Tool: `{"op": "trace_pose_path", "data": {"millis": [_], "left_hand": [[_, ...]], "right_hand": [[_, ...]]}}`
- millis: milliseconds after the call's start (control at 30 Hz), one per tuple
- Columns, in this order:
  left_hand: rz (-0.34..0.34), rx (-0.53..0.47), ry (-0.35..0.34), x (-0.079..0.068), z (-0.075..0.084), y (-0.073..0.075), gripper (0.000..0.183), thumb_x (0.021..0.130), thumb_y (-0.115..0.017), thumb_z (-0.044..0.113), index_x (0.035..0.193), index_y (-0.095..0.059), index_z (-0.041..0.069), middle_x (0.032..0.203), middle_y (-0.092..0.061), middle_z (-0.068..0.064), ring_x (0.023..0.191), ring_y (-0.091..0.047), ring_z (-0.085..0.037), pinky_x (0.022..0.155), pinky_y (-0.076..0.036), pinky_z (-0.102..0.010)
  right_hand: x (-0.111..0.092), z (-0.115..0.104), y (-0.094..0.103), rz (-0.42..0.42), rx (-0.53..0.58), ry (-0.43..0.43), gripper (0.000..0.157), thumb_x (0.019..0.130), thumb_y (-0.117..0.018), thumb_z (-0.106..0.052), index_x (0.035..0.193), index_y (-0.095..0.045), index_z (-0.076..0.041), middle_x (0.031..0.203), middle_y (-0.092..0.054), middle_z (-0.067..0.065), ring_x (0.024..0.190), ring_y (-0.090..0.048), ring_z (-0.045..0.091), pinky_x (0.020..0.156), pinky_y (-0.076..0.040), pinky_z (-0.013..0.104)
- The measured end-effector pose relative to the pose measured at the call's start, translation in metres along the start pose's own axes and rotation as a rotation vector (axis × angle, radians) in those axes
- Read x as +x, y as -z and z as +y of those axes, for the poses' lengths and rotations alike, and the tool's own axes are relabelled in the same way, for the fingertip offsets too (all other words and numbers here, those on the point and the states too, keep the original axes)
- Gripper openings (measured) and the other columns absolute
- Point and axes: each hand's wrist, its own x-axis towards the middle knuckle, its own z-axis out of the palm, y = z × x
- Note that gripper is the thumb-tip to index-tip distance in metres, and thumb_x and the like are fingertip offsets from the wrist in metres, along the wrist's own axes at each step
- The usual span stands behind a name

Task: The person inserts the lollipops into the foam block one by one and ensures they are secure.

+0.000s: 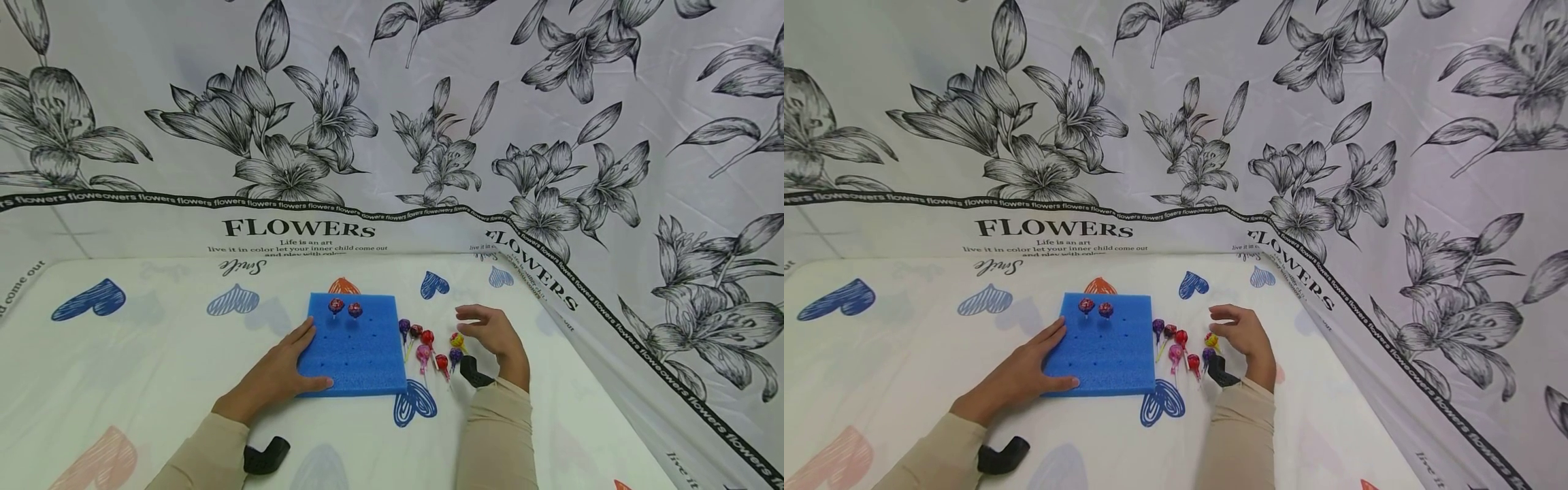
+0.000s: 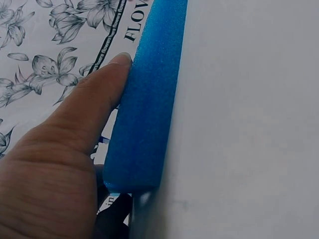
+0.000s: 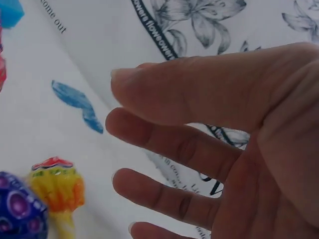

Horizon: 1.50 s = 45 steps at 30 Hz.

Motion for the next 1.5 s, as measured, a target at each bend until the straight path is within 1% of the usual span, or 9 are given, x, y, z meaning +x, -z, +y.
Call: {"op": "trace_pose_path", "data": {"millis": [167,300,567,667,767,967,1233,1333,1500], "left_hand": [[0.004,0.006,-0.004,0.001,-0.001,0.000,0.115,0.068,-0.076,0.064,0.150,-0.028,-0.001,0.159,-0.017,-0.012,0.138,-0.021,-0.046,0.104,-0.027,-0.061],[0.005,0.007,-0.010,0.001,0.000,0.001,0.115,0.069,-0.076,0.063,0.150,-0.028,-0.002,0.159,-0.017,-0.012,0.139,-0.021,-0.045,0.105,-0.027,-0.060],[0.013,0.003,-0.030,0.001,0.000,0.001,0.113,0.070,-0.076,0.063,0.149,-0.029,-0.003,0.158,-0.017,-0.014,0.138,-0.021,-0.046,0.105,-0.026,-0.061],[0.016,0.005,-0.029,0.000,0.000,0.001,0.113,0.070,-0.076,0.063,0.149,-0.029,-0.003,0.158,-0.018,-0.014,0.138,-0.022,-0.046,0.105,-0.027,-0.061],[0.017,0.003,-0.031,0.000,0.000,0.001,0.113,0.070,-0.076,0.063,0.149,-0.030,-0.004,0.158,-0.018,-0.014,0.138,-0.022,-0.046,0.104,-0.027,-0.061],[0.016,0.008,-0.023,0.001,-0.001,0.000,0.113,0.069,-0.076,0.063,0.149,-0.029,-0.002,0.158,-0.018,-0.013,0.139,-0.021,-0.045,0.105,-0.026,-0.060],[0.016,0.005,-0.015,0.001,-0.002,-0.001,0.114,0.069,-0.076,0.064,0.150,-0.029,-0.001,0.159,-0.017,-0.013,0.139,-0.021,-0.045,0.105,-0.026,-0.061],[0.015,0.003,-0.021,0.000,-0.002,0.000,0.113,0.069,-0.076,0.063,0.149,-0.029,-0.002,0.158,-0.017,-0.013,0.138,-0.021,-0.045,0.105,-0.026,-0.062],[0.011,0.000,-0.031,0.000,-0.002,0.000,0.113,0.070,-0.076,0.063,0.149,-0.029,-0.002,0.159,-0.017,-0.013,0.139,-0.021,-0.045,0.105,-0.026,-0.061]], "right_hand": [[0.007,0.008,-0.004,-0.043,-0.059,-0.036,0.037,0.087,-0.070,-0.009,0.123,-0.066,-0.007,0.114,-0.066,0.010,0.111,-0.056,0.031,0.095,-0.041,0.054],[0.011,0.011,-0.008,-0.051,-0.106,-0.058,0.035,0.086,-0.070,-0.007,0.121,-0.068,-0.007,0.108,-0.068,0.009,0.101,-0.059,0.028,0.087,-0.046,0.046],[0.016,0.011,-0.014,-0.036,-0.133,-0.074,0.032,0.081,-0.071,-0.001,0.113,-0.071,-0.007,0.097,-0.069,0.008,0.087,-0.060,0.024,0.077,-0.047,0.038],[0.016,0.010,-0.014,-0.019,-0.176,-0.046,0.031,0.084,-0.070,-0.001,0.114,-0.070,-0.006,0.099,-0.068,0.009,0.088,-0.060,0.025,0.077,-0.049,0.040],[0.013,0.008,-0.011,0.044,-0.183,-0.025,0.032,0.087,-0.067,-0.003,0.118,-0.068,-0.005,0.106,-0.067,0.011,0.097,-0.059,0.028,0.082,-0.049,0.043],[0.005,-0.007,-0.002,0.214,0.007,-0.015,0.037,0.092,-0.065,-0.009,0.128,-0.062,-0.005,0.122,-0.061,0.014,0.110,-0.057,0.030,0.092,-0.046,0.046],[-0.010,-0.031,0.007,0.369,0.193,0.090,0.034,0.094,-0.063,-0.007,0.129,-0.062,-0.004,0.121,-0.061,0.013,0.104,-0.060,0.020,0.088,-0.048,0.031],[-0.017,-0.038,0.011,0.403,0.252,0.173,0.033,0.094,-0.062,-0.003,0.127,-0.062,0.000,0.120,-0.062,0.016,0.099,-0.062,0.015,0.084,-0.050,0.024],[-0.031,-0.049,0.014,0.460,0.366,0.403,0.029,0.091,-0.060,0.009,0.119,-0.062,0.011,0.110,-0.062,0.022,0.091,-0.064,0.011,0.080,-0.052,0.020]]}}
